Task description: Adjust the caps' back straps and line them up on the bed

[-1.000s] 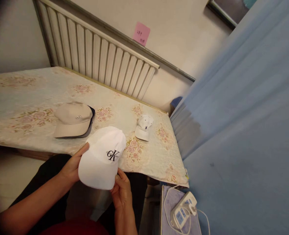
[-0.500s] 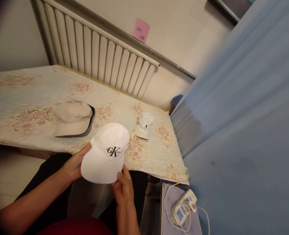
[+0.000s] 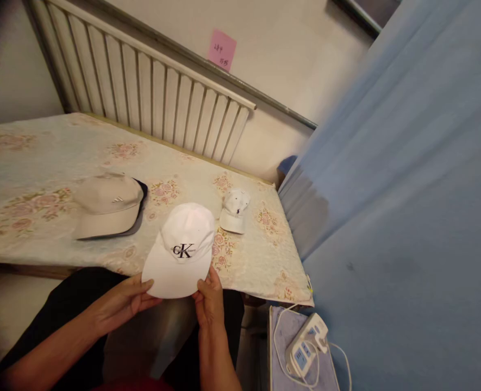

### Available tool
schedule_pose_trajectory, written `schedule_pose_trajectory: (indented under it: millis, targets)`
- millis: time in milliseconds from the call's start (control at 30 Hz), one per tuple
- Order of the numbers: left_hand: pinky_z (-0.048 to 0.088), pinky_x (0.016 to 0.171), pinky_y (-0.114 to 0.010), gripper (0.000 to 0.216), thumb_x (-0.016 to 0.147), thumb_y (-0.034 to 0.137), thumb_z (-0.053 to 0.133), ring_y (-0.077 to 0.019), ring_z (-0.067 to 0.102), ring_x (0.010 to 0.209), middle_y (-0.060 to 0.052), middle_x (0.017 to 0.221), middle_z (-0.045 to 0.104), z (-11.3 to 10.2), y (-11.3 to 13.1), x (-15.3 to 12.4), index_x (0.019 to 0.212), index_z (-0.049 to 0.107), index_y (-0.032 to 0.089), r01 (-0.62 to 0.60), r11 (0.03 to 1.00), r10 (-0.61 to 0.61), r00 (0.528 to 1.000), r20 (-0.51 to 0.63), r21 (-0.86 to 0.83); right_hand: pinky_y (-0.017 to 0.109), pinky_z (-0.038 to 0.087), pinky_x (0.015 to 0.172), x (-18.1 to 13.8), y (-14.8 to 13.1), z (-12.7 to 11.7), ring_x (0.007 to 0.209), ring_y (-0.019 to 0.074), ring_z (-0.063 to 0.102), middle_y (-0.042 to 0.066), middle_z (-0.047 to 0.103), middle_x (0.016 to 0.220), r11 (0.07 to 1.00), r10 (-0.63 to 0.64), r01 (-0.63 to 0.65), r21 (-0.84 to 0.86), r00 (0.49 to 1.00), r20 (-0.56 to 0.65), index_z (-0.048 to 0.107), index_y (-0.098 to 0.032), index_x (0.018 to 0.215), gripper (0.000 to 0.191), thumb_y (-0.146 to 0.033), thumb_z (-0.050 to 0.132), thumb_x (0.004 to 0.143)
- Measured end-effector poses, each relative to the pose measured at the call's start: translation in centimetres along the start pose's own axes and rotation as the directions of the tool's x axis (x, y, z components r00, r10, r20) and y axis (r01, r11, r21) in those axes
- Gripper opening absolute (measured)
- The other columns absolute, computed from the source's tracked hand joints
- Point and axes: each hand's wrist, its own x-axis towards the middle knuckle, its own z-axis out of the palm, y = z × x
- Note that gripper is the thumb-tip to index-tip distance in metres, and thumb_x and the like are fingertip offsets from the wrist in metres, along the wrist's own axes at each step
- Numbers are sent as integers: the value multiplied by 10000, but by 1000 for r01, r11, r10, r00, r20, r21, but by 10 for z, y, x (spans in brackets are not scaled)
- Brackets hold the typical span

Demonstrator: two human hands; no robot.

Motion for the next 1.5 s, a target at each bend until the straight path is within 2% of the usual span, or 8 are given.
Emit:
schedule_pose_trajectory:
  millis: [167, 200, 267, 333, 533, 900, 1200, 1500]
  targets:
    - [568, 819, -329, 535, 718, 259, 796, -270, 705, 982, -118, 1122, 728, -15, -1, 24, 1214, 615, 178, -11, 999, 13, 998, -55, 36, 292, 554, 618, 31, 14, -19, 745, 175, 680, 63, 711, 1001, 967, -85, 75, -245, 996, -32, 552, -185, 1251, 539, -357, 670, 754]
    - [573, 810, -324, 550, 709, 259, 803, -269, 708, 976, -117, 1115, 731, -17, 1, 30, 1217, 610, 175, -14, 999, 17, 998, -63, 46, 285, 539, 581, 40, 16, -26, 676, 164, 663, 45, 706, 883, 908, -130, 95, -407, 990, -58, 549, -170, 1246, 487, -371, 598, 805]
    - [583, 797, -320, 574, 695, 252, 812, -272, 708, 978, -118, 1111, 732, -21, 5, 42, 1223, 602, 171, -25, 997, 30, 997, -75, 67, 264, 503, 526, 60, 16, -43, 548, 145, 601, -12, 625, 650, 625, -239, 104, -774, 969, -62, 574, -150, 1184, 388, -344, 460, 869]
    - [587, 803, -323, 586, 688, 237, 815, -277, 704, 992, -117, 1115, 731, -23, 10, 57, 1226, 593, 169, -36, 996, 42, 996, -80, 79, 260, 476, 528, 79, 12, -59, 511, 142, 553, -36, 559, 572, 462, -303, 104, -881, 952, -47, 622, -163, 1061, 302, -287, 442, 854]
    - [597, 817, -335, 590, 667, 177, 812, -297, 687, 1031, -139, 1194, 698, -22, 30, 119, 1215, 594, 158, -122, 990, 126, 991, -49, 70, 301, 431, 733, 113, 11, -74, 739, 184, 572, 38, 629, 750, 67, -391, 172, -983, 911, 133, 640, -192, 828, 175, -181, 466, 831]
    - [606, 782, -327, 467, 706, 62, 710, -257, 709, 943, -111, 1092, 728, -30, 71, 253, 1157, 616, 143, -223, 973, 227, 972, -64, 66, 285, 423, 636, 129, 36, -69, 710, 198, 601, 48, 654, 773, -486, -307, 154, -860, 891, 333, 597, -201, 844, 135, -129, 484, 826]
    - [611, 725, -299, 448, 692, 16, 672, -216, 717, 846, -85, 1052, 733, -34, 94, 327, 1115, 628, 158, -243, 970, 245, 964, -106, 35, 302, 448, 612, 129, 39, -71, 699, 210, 622, 34, 652, 761, -500, -313, 157, -852, 884, 347, 568, -213, 820, 151, -93, 501, 758]
    - [611, 733, -309, 348, 722, -26, 613, -192, 713, 799, -61, 919, 724, -33, 104, 346, 1020, 629, 153, -149, 987, 156, 973, -172, 57, 302, 450, 619, 128, 35, -68, 704, 208, 621, 37, 653, 768, -488, -311, 172, -856, 882, 355, 569, -210, 840, 166, -91, 497, 749]
